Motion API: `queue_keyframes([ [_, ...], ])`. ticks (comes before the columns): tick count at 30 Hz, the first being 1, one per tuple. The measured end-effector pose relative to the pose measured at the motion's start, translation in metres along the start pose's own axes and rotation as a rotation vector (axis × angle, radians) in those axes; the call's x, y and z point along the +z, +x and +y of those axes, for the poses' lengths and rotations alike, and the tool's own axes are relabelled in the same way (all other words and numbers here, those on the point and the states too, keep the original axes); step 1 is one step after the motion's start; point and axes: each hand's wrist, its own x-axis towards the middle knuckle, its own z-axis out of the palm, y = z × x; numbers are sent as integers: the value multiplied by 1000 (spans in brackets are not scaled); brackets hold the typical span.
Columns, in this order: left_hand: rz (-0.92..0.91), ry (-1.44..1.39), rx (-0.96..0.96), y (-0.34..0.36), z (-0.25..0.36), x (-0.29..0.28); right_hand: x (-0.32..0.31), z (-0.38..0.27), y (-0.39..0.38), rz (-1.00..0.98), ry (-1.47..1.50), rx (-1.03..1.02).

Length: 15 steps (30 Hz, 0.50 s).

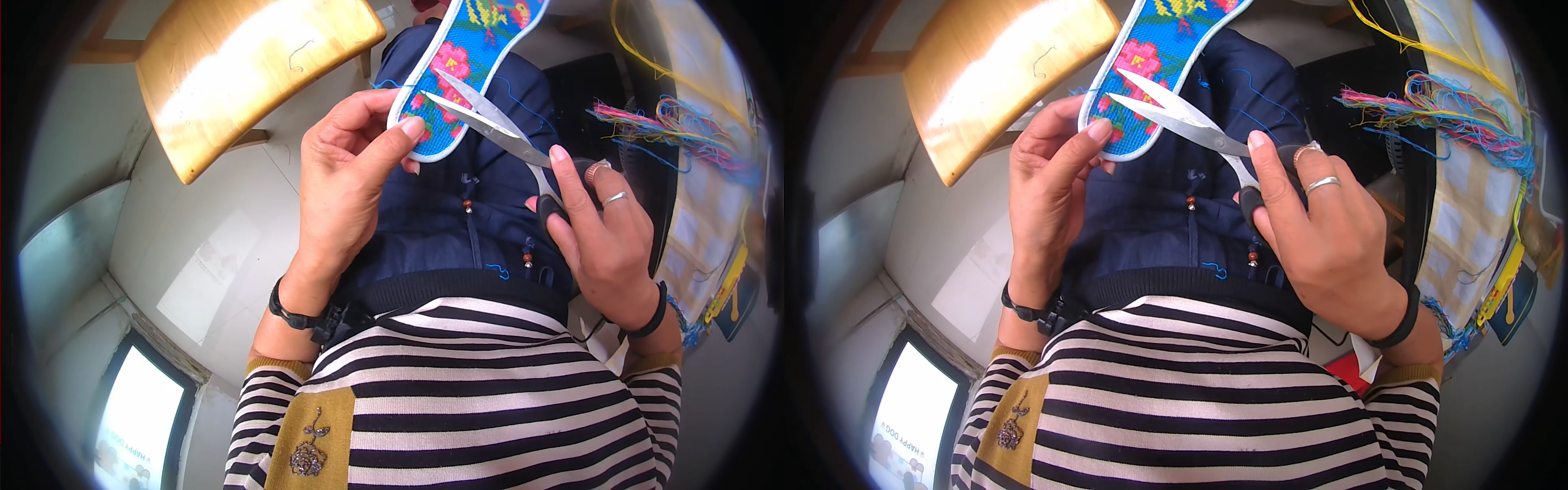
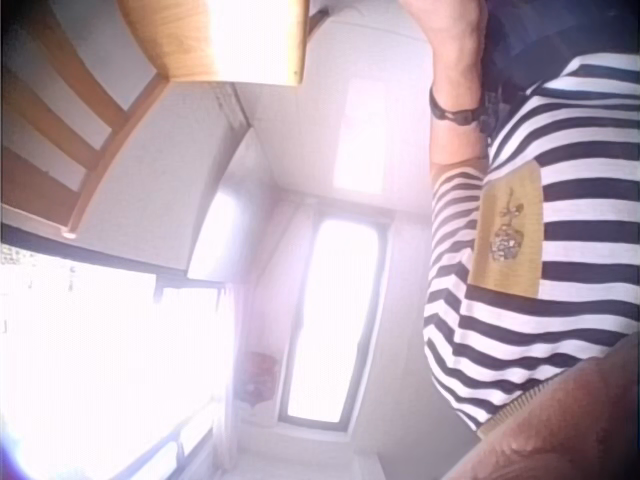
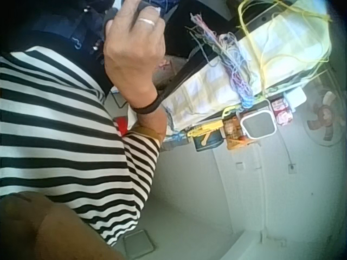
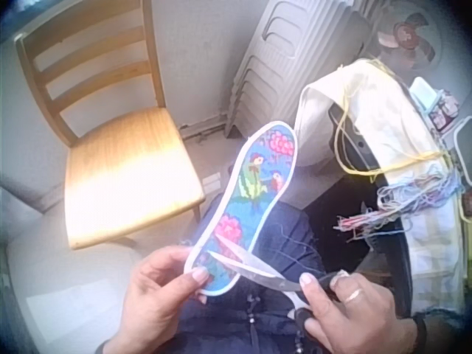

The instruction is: The person uses scissors to trim the excess material from around the edges of a decorative shoe insole while holding it by hand.

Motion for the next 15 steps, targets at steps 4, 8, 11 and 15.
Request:
queue_keyframes([
  [4, -4, -95, -61, 3, -2, 3, 17, -5, -1, 67, 28, 36],
  [8, 6, -260, -133, 4, -2, 3, 31, -13, 1, 99, 163, 125],
  [11, -10, -289, -157, 6, -1, 1, 35, -14, 0, 95, 267, 188],
  [15, -45, -350, -236, 0, -1, 4, 36, -13, 3, 134, 432, 314],
])
